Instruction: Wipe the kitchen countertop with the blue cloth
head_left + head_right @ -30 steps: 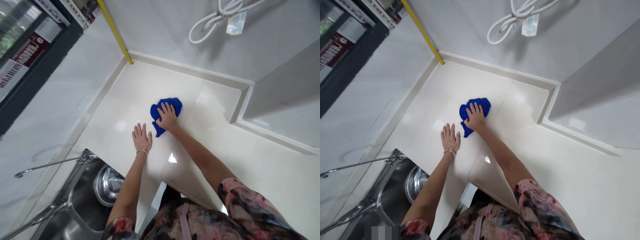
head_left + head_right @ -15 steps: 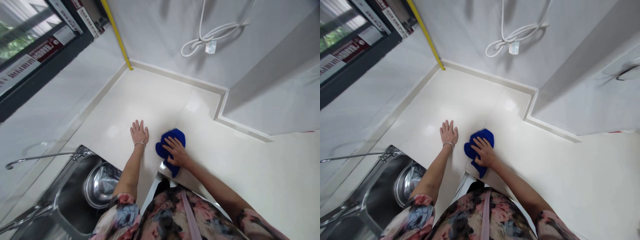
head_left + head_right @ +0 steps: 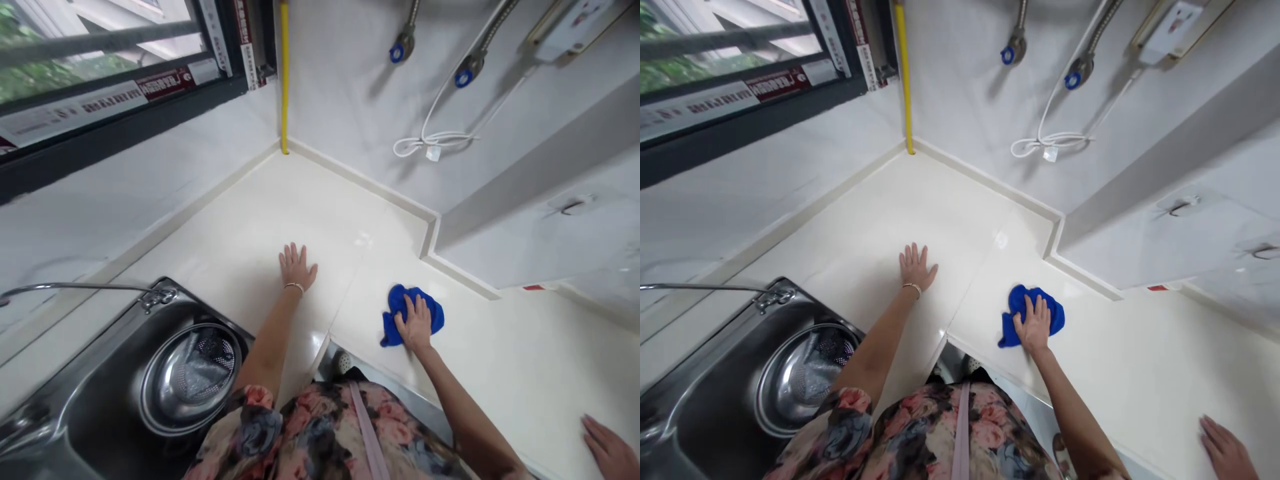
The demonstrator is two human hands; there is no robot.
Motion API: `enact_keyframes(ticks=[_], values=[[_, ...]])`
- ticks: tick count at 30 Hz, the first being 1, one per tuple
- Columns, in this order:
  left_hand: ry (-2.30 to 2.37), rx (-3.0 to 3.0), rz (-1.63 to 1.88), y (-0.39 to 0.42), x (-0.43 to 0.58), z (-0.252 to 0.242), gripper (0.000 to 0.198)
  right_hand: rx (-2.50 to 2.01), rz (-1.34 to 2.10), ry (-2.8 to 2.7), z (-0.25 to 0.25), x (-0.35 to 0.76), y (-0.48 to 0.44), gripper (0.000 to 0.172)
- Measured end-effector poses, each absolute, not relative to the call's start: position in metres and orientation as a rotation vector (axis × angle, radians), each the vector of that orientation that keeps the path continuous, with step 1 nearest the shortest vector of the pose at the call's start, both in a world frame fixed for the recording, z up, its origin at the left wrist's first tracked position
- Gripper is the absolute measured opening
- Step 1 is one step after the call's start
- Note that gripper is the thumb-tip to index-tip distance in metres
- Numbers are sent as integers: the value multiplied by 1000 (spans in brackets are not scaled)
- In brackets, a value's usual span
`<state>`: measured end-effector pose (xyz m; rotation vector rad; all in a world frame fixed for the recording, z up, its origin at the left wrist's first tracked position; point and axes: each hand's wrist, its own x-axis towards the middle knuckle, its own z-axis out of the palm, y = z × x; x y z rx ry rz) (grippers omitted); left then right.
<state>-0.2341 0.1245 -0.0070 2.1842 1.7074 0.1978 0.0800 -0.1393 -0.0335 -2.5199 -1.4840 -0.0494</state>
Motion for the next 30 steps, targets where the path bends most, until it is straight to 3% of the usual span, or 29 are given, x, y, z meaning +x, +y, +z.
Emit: enact_keyframes(ticks=[5, 9, 14, 20, 26, 30], values=[[1466, 2309, 151, 130, -286, 3, 68, -2595, -10, -1230, -30, 54, -33, 76], [1902, 2142, 243, 119, -355, 10, 67, -2319, 125, -1545, -26, -5, 36, 77], [2365, 1627, 225, 87, -412, 16, 71, -1842, 231, -2090, -23, -111, 44, 77], [2480, 1366, 196, 78, -394, 18, 75, -1214, 478, -2436, -18, -141, 62, 56], [2652, 1418, 308, 79, -375, 8, 76, -1618, 325, -2163, -18, -80, 105, 48], [2645, 1423, 366, 77, -375, 2, 76, -1649, 299, -2247, -16, -37, 72, 66]])
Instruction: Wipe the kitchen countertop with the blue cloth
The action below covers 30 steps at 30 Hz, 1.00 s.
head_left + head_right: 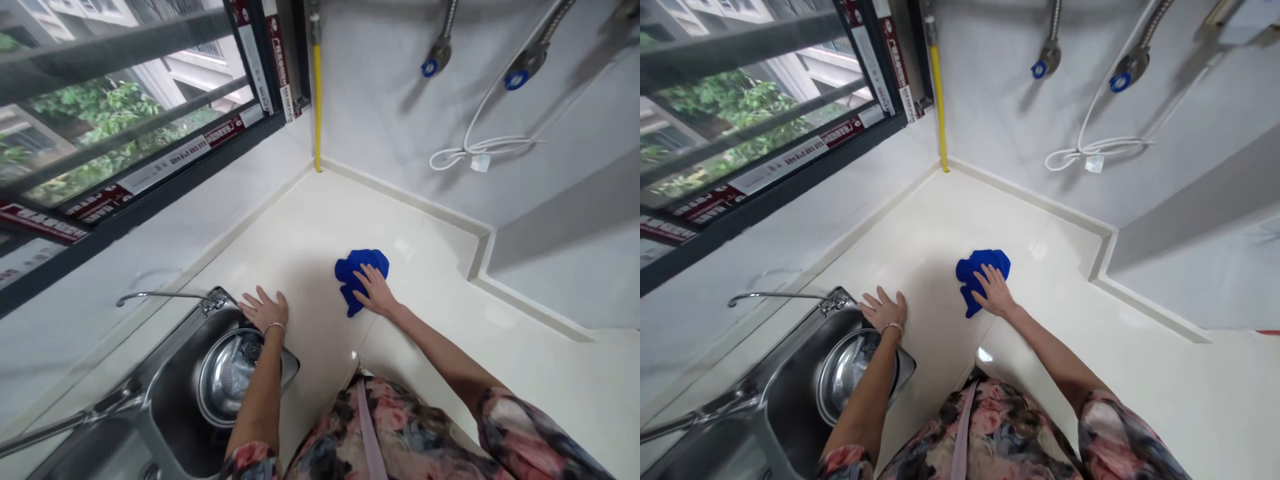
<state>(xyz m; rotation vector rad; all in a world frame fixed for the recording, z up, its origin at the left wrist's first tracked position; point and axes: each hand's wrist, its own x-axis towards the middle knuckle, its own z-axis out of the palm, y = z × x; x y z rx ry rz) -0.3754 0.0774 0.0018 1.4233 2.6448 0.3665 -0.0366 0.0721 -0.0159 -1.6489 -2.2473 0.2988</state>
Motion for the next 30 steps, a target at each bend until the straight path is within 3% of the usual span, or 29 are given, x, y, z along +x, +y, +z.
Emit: enact_keyframes(ticks=[4, 7, 11, 15, 18, 21, 25, 30], values=[[2619, 1426, 430, 77, -375, -1, 77, -1530, 419, -2483, -5, -11, 49, 79], [2630, 1423, 505, 75, -375, -4, 75, -1610, 578, -2443, 11, -14, 54, 66], [2631, 1426, 568, 73, -375, -9, 73, -1632, 918, -2050, 48, -39, 76, 58], [2581, 1387, 546, 74, -377, -7, 74, -1537, 1129, -1466, 97, -74, 109, 70], [2546, 1358, 559, 74, -379, -5, 75, -1434, 1189, -1335, 114, -90, 134, 78], [2504, 1341, 578, 72, -380, -4, 77, -1625, 1029, -1568, 105, -82, 150, 86], [2488, 1330, 616, 71, -379, -6, 78, -1790, 519, -1793, 77, -61, 161, 93], [2501, 1338, 601, 72, -378, -9, 79, -1663, 238, -2259, 31, -97, 163, 74]])
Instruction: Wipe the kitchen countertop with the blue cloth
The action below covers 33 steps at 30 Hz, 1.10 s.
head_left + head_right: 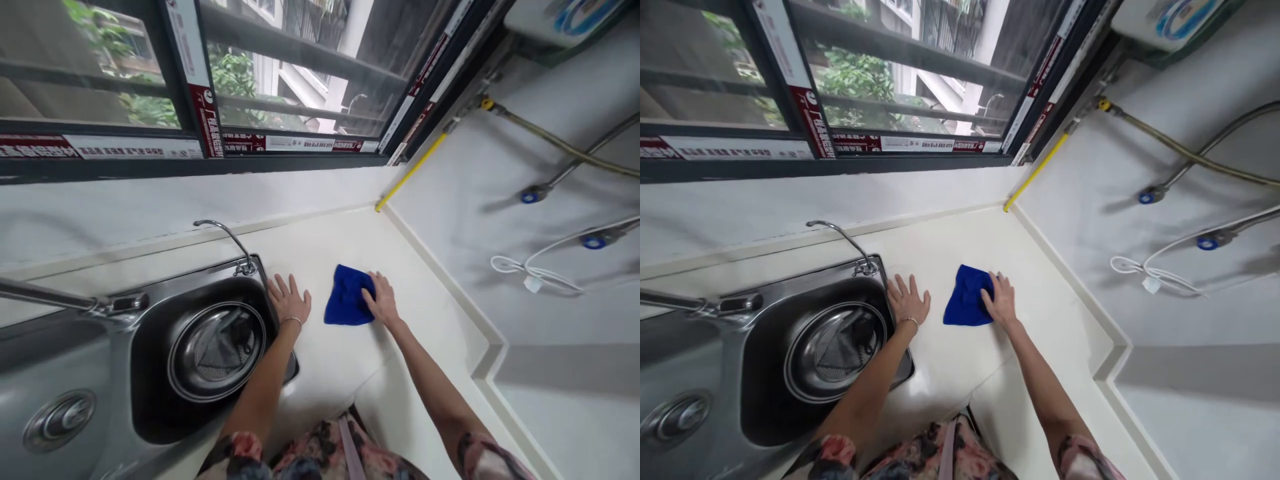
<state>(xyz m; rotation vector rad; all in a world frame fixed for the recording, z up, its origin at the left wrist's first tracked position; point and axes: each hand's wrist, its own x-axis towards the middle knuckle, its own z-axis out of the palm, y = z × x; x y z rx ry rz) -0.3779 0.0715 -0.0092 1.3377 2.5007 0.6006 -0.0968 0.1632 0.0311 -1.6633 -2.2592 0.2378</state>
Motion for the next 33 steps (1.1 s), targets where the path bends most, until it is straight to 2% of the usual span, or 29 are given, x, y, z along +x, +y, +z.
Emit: enact_keyframes(ticks=[4, 10, 15, 20, 27, 33], values=[[2511, 1344, 566, 73, -377, -11, 78, -1852, 92, -2311, -9, -154, 141, 70], [2495, 1305, 557, 68, -371, -8, 67, -1319, 142, -2641, -15, -209, 118, 69], [2518, 1301, 506, 67, -371, -13, 63, -1123, 224, -2738, -11, -250, 180, 64], [2600, 1353, 355, 64, -371, -13, 66, -1179, 197, -2674, -15, -272, 246, 61], [2636, 1375, 269, 64, -374, -13, 67, -1480, 99, -2437, -24, -218, 315, 64], [2627, 1363, 311, 66, -376, -12, 64, -1837, 108, -2256, -27, -110, 312, 68]])
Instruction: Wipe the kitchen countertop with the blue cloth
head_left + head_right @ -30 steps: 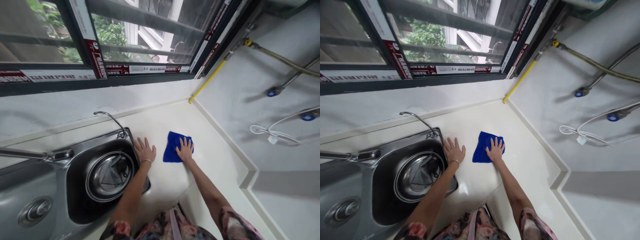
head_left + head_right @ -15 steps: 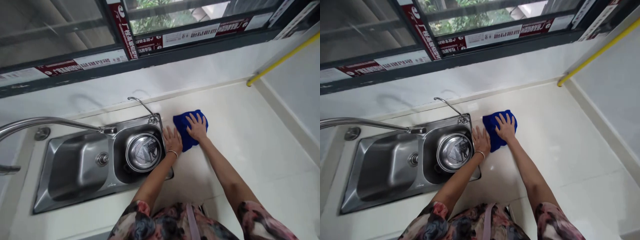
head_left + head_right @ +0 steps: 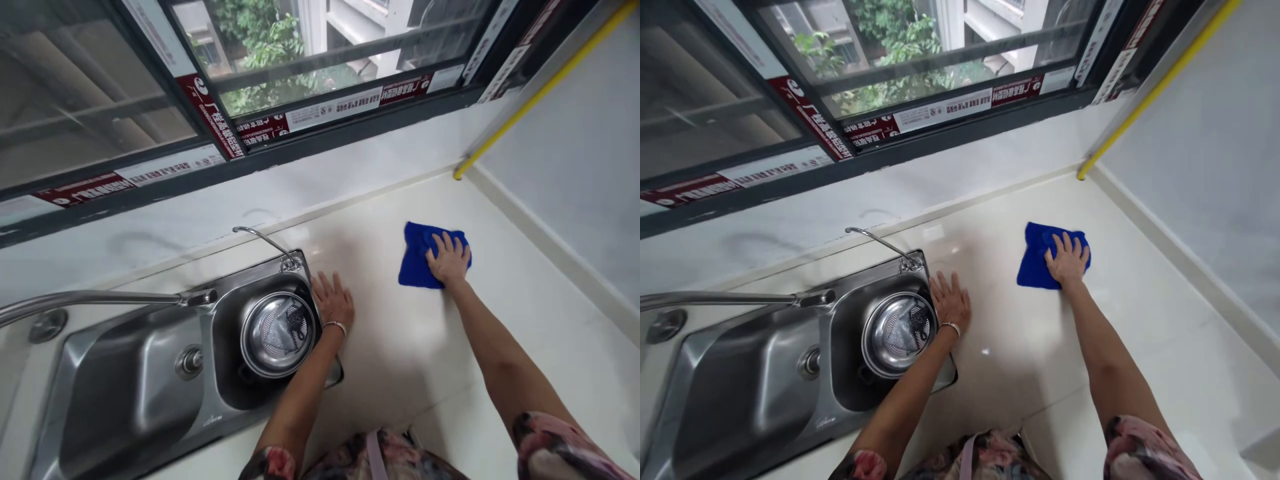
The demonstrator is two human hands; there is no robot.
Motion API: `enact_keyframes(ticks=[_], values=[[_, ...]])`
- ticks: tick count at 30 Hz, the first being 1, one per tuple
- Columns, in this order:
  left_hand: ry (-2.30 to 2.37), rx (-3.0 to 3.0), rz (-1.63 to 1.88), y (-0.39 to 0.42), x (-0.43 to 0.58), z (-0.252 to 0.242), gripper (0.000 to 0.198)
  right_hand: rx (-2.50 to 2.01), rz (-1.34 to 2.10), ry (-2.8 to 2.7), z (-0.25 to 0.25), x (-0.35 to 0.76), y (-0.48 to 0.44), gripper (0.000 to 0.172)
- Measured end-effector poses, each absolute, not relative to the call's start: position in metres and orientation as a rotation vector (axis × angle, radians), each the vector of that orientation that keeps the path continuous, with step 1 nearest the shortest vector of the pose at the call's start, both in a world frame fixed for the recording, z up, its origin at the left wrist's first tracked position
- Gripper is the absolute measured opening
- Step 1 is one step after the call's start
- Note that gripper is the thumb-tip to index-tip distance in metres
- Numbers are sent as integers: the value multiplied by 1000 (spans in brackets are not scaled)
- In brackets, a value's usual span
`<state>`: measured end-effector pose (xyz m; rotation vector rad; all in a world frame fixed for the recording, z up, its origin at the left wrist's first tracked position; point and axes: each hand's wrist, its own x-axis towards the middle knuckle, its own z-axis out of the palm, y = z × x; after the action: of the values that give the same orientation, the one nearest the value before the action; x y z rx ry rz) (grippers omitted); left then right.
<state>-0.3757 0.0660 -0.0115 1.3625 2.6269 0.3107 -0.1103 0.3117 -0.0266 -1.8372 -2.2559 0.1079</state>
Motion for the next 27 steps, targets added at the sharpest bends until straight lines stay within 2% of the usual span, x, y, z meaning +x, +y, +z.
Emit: enact_keyframes(ticks=[6, 10, 13, 18, 22, 27], values=[[2598, 1351, 373, 68, -373, -14, 65, -2152, -46, -2005, -31, -71, 236, 73], [2591, 1342, 413, 68, -372, -15, 66, -1898, -181, -2223, -34, -108, 166, 69], [2594, 1338, 444, 67, -372, -14, 67, -1611, -97, -2430, -27, -145, 145, 63], [2596, 1359, 473, 66, -373, -14, 68, -1008, 263, -2748, -10, -224, 190, 54], [2633, 1351, 478, 67, -374, -20, 66, -600, 530, -2889, -5, -307, 234, 54], [2652, 1404, 466, 66, -377, -21, 65, -606, 581, -2839, -5, -385, 278, 53]])
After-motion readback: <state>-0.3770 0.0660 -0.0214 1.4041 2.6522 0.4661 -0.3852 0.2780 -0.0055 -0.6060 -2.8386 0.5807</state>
